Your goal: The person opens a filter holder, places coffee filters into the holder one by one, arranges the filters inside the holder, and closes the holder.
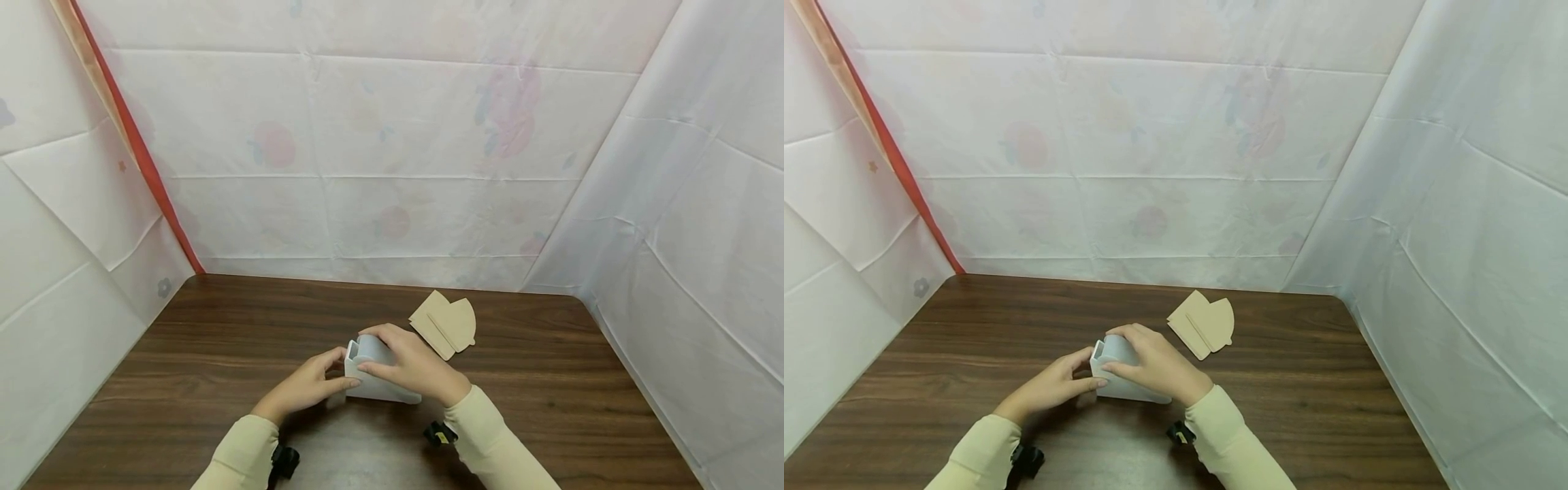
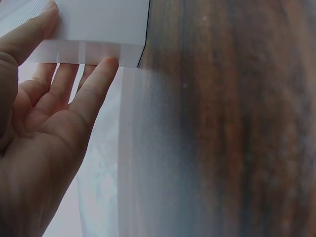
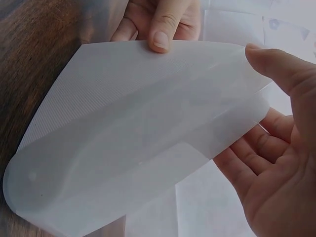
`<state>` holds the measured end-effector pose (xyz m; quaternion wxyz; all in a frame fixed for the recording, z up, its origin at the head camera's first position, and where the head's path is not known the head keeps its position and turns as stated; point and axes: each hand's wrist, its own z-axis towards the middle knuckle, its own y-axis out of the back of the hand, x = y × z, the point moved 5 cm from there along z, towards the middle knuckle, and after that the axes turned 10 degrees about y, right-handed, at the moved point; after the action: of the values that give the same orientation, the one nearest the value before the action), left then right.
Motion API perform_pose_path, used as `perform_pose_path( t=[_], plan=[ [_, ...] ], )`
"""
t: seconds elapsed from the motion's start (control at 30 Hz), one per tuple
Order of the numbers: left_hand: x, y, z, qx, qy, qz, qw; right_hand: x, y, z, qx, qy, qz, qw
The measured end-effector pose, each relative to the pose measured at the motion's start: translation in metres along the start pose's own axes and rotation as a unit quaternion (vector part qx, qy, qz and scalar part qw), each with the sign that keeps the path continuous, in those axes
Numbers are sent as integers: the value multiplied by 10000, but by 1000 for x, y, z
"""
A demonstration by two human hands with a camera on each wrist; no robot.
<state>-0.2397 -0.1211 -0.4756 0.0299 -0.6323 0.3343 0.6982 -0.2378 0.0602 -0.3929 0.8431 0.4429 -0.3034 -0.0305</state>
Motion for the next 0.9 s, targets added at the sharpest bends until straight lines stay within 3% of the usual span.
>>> perform_pose_path(
  t=[0.43, 0.9],
  plan=[
    [2, 1, -1, -75, 8, 8, 10000, 1, 9, -7, -134, 18, -5, 9999],
    [1, 0, -1, -124, -47, -32, 9999, -6, 32, -33, -420, 138, 646, 9969]
  ],
)
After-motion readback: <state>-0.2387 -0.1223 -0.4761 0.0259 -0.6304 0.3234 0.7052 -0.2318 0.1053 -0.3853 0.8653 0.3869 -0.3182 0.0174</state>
